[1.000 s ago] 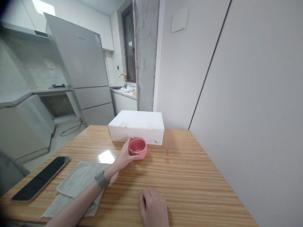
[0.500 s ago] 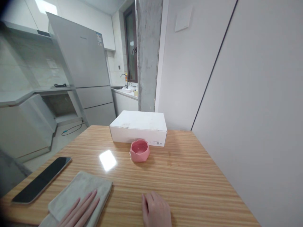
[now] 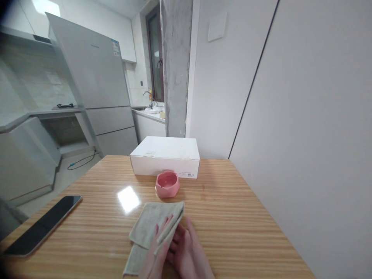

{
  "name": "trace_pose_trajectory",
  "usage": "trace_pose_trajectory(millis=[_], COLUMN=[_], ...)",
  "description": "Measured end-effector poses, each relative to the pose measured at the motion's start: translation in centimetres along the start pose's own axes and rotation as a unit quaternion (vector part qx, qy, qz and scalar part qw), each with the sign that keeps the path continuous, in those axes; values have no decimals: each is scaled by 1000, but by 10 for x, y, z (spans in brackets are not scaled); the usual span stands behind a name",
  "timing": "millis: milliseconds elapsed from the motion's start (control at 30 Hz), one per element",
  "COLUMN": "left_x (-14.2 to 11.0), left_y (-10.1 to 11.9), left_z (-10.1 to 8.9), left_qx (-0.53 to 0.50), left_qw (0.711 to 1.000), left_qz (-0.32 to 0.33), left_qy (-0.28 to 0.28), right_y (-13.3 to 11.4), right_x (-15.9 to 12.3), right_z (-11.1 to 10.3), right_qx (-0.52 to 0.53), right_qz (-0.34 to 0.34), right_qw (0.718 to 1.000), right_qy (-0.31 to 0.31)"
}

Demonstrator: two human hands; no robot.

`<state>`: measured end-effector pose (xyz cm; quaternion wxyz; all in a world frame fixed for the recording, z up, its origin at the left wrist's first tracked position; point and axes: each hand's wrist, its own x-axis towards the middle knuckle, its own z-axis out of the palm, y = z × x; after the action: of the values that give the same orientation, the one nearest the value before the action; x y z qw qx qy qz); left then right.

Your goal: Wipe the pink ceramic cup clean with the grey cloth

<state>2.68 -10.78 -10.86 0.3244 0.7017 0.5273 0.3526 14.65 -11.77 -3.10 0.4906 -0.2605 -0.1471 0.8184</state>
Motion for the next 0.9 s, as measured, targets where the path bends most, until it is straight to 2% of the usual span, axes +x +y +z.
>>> trace_pose_trajectory(millis=[67,133,200,300,333,367,400,467,500,567,633,733,800,833,900], left_x=[2,0,-2,13,23,37,53,89,105,131,146,151,148,147,143], left_y=[15,26,35,51,57,61,64,62,57,43,29,19,21,23,29], left_z=[20,30,27,-4,-20,-37,-54,-81,-90,-97,-96,-89,-87,-86,-86], left_qx=[75,120,121,35,-10,-45,-63,-40,-24,-22,-59,-111,-107,-102,-104], left_qw=[986,965,954,954,962,975,984,985,986,992,995,992,994,994,993], left_qz=[147,227,255,252,231,194,166,153,138,102,77,53,30,26,46], left_qy=[-32,-60,-104,-157,-141,-101,-25,66,89,74,27,-8,12,24,36], right_y=[-8,-15,-18,-21,-23,-25,-29,-39,-47,-63,-80,-97,-99,-97,-88], right_x=[-4,-6,-8,-10,-10,-11,-12,-13,-12,-8,3,30,52,63,84], right_z=[-10,-21,-31,-37,-38,-39,-41,-45,-47,-50,-47,-33,-21,-16,-7], right_qx=[-13,-56,-124,-178,-180,-177,-173,-153,-139,-116,-102,-147,-283,-365,-446], right_qz=[-20,-47,-74,-89,-92,-95,-99,-110,-119,-156,-223,-350,-419,-430,-428], right_qw=[999,995,984,974,973,972,970,967,964,953,926,859,801,773,751], right_qy=[25,67,102,111,115,123,136,172,191,234,287,345,321,290,232])
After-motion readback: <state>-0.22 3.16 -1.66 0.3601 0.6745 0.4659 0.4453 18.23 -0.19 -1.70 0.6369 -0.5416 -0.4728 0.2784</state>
